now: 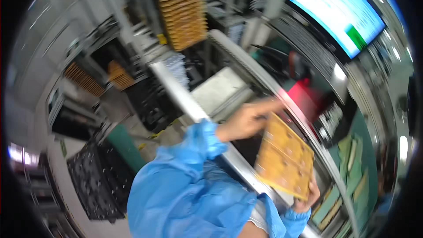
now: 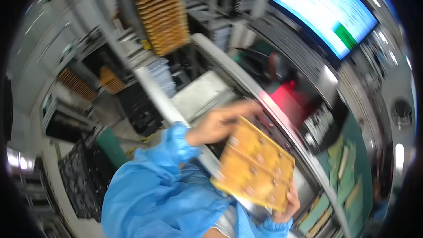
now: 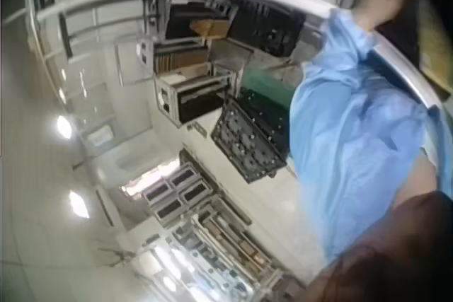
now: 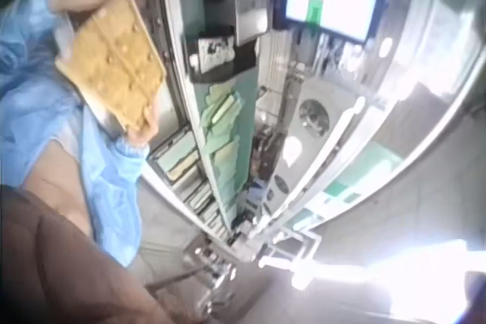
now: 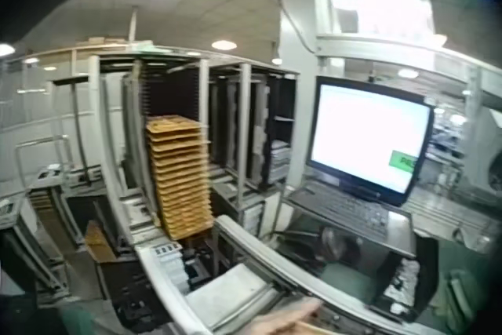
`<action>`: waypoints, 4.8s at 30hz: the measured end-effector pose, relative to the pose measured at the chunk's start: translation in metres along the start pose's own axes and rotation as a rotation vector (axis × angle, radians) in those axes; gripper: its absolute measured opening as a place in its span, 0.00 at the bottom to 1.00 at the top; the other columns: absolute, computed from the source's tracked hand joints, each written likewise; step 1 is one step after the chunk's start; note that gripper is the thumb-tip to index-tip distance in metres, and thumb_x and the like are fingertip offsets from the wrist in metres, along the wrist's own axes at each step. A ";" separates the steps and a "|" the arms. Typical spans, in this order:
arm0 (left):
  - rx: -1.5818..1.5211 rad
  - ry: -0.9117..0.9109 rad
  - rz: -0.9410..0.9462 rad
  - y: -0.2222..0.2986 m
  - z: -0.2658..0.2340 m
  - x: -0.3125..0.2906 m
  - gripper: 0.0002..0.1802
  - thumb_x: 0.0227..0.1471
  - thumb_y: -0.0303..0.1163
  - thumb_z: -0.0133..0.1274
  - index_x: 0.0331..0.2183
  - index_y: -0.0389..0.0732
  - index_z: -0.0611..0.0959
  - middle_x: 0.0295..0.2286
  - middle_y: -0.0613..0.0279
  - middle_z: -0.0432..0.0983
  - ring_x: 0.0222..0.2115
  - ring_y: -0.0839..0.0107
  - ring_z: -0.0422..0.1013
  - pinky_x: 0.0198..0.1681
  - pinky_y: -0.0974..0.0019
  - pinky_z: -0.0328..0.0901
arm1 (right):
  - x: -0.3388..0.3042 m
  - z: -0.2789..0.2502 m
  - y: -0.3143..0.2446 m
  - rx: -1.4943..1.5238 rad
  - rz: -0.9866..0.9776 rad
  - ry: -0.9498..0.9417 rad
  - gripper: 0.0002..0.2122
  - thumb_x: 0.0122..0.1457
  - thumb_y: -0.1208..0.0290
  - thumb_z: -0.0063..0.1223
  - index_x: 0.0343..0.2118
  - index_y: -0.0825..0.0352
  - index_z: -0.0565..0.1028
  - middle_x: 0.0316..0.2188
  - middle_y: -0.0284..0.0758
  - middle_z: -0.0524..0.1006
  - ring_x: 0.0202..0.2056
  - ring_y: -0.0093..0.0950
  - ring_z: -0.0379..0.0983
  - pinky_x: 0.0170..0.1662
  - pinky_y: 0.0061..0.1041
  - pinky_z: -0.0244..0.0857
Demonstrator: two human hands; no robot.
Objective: Assembling components and placing printed circuit boards into frames on a manufacturing line.
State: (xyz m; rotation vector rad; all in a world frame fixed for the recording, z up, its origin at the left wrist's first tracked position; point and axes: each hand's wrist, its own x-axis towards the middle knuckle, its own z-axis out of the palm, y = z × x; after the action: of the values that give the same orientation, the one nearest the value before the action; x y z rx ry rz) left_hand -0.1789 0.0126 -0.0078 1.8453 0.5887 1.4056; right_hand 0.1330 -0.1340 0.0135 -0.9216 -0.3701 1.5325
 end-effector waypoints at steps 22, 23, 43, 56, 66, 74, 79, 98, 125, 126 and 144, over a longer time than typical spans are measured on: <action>0.600 0.377 -0.486 -0.043 -0.010 -0.060 0.32 0.58 0.31 0.54 0.61 0.39 0.63 0.64 0.36 0.40 0.63 0.40 0.48 0.43 0.63 0.73 | 0.139 0.064 -0.001 -0.469 -0.486 -0.119 0.22 0.64 0.80 0.42 0.61 0.68 0.54 0.48 0.47 0.75 0.42 0.36 0.79 0.42 0.39 0.79; 0.629 0.386 -0.468 -0.043 -0.010 -0.061 0.31 0.58 0.31 0.54 0.60 0.39 0.64 0.64 0.37 0.42 0.63 0.41 0.50 0.43 0.63 0.72 | 0.136 0.061 -0.003 -0.469 -0.488 -0.118 0.22 0.64 0.80 0.42 0.61 0.68 0.54 0.48 0.47 0.75 0.42 0.36 0.79 0.42 0.39 0.79; -1.045 0.575 -0.510 0.029 0.081 -0.063 0.32 0.60 0.25 0.51 0.62 0.46 0.60 0.57 0.55 0.66 0.57 0.57 0.65 0.60 0.49 0.63 | -0.002 0.019 0.052 -0.383 -0.304 -0.521 0.46 0.56 0.78 0.60 0.69 0.61 0.39 0.67 0.39 0.51 0.68 0.36 0.48 0.68 0.39 0.44; -0.515 0.388 -0.201 0.036 0.077 -0.043 0.28 0.54 0.18 0.58 0.54 0.38 0.67 0.48 0.58 0.73 0.51 0.68 0.70 0.56 0.63 0.65 | 0.032 0.076 0.037 -0.747 -0.505 -0.223 0.22 0.51 0.83 0.66 0.49 0.70 0.71 0.42 0.35 0.80 0.43 0.24 0.77 0.47 0.24 0.72; -0.369 0.524 -0.175 0.033 0.098 0.000 0.32 0.41 0.10 0.63 0.48 0.34 0.71 0.44 0.55 0.77 0.44 0.66 0.76 0.49 0.63 0.72 | 0.066 0.085 0.048 -0.669 -0.751 0.026 0.21 0.48 0.84 0.64 0.47 0.72 0.74 0.38 0.38 0.82 0.40 0.22 0.77 0.44 0.23 0.71; -0.289 0.670 -0.125 0.025 0.102 0.035 0.28 0.40 0.10 0.63 0.44 0.33 0.71 0.41 0.54 0.77 0.41 0.67 0.76 0.45 0.65 0.72 | 0.090 0.107 0.036 -0.622 -0.778 0.074 0.21 0.47 0.89 0.62 0.46 0.72 0.71 0.40 0.34 0.78 0.42 0.23 0.75 0.47 0.23 0.69; -0.281 0.658 -0.130 0.019 0.105 0.044 0.25 0.42 0.12 0.63 0.43 0.33 0.72 0.40 0.55 0.79 0.39 0.68 0.77 0.44 0.66 0.73 | 0.095 0.116 0.040 -0.586 -0.857 0.161 0.17 0.49 0.85 0.62 0.42 0.72 0.73 0.35 0.36 0.81 0.37 0.23 0.78 0.40 0.23 0.72; 0.608 -0.459 0.084 -0.017 0.078 0.124 0.11 0.60 0.46 0.49 0.38 0.52 0.80 0.25 0.54 0.79 0.28 0.48 0.75 0.29 0.50 0.67 | -0.003 -0.033 -0.024 -0.570 -0.985 0.618 0.16 0.58 0.79 0.60 0.48 0.71 0.70 0.42 0.35 0.78 0.41 0.24 0.75 0.47 0.24 0.70; 0.432 0.051 0.055 -0.027 0.098 0.121 0.11 0.63 0.34 0.47 0.37 0.37 0.79 0.29 0.58 0.77 0.32 0.67 0.74 0.39 0.64 0.69 | -0.004 -0.074 -0.059 -1.294 -0.826 0.267 0.15 0.62 0.76 0.54 0.51 0.68 0.70 0.37 0.39 0.79 0.37 0.31 0.78 0.40 0.26 0.70; 0.543 0.259 0.001 -0.011 0.083 0.121 0.14 0.66 0.37 0.46 0.37 0.36 0.79 0.32 0.62 0.76 0.34 0.73 0.72 0.40 0.65 0.69 | 0.015 -0.058 -0.063 -1.474 -0.793 0.147 0.14 0.61 0.75 0.53 0.50 0.67 0.70 0.35 0.42 0.79 0.35 0.36 0.79 0.38 0.29 0.71; -0.450 0.943 -0.387 0.053 -0.076 -0.119 0.15 0.65 0.49 0.46 0.35 0.49 0.76 0.22 0.68 0.68 0.24 0.75 0.59 0.28 0.70 0.52 | 0.181 0.005 0.037 -1.781 -0.743 -0.294 0.14 0.60 0.69 0.54 0.48 0.65 0.73 0.34 0.45 0.79 0.37 0.47 0.76 0.40 0.42 0.69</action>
State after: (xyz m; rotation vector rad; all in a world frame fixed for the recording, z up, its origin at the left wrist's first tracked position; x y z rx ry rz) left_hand -0.2905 -0.0865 -0.0296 0.6012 0.9181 1.8864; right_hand 0.1163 0.0298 -0.0694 -1.5195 -2.1845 0.2974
